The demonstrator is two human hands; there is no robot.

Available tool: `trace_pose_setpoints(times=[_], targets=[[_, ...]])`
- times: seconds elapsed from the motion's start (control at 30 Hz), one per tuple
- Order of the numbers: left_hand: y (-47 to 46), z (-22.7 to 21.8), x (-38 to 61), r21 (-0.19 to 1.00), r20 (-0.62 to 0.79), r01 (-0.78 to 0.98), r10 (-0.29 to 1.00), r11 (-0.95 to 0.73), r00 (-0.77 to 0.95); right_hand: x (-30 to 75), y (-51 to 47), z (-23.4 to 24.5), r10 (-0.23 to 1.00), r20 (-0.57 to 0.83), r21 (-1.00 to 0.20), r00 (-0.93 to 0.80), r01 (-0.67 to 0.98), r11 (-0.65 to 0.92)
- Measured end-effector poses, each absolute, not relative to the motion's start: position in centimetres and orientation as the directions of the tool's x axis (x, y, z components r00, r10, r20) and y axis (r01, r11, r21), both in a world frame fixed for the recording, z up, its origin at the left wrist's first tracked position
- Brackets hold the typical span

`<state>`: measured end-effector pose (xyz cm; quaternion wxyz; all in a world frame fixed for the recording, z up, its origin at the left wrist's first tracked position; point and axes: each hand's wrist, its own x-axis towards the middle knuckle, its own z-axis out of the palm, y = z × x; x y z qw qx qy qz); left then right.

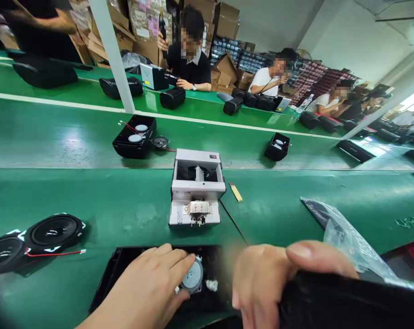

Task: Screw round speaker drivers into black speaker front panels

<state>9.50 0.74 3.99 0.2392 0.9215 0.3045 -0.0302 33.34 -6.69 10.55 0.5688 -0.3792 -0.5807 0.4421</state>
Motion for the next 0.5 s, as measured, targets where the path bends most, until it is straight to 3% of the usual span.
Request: trace_pose_setpoints(times=[0.03,0.1,0.23,0.4,0.5], targets=[[0.7,3.9,9.5,0.417,-0.183,0.565,0.543,-0.712,0.820,33.8,-7.2,10.2,0.939,0.291,-0.956,-0.183,-0.092,0.278],[0.6,3.8,9.6,0.401,-0.156,0.548,0.534,-0.734,0.831,34.0,-8.0,9.7,0.927,0.305,-0.949,-0.218,-0.149,0.277],[0.7,4.0,9.9,0.381,-0.155,0.533,0.517,-0.755,0.842,32.5,-8.9,9.7,0.947,0.287,-0.955,-0.146,-0.119,0.271],[0.8,3.9,10.0,0.380,-0.125,0.505,0.498,-0.775,0.858,30.7,-8.8,9.5,0.962,0.252,-0.967,0.102,-0.012,0.255],[0.7,3.8,10.0,0.376,-0.111,0.508,0.507,-0.775,0.855,30.4,-8.5,9.0,0.961,0.250,-0.968,0.121,0.007,0.251]])
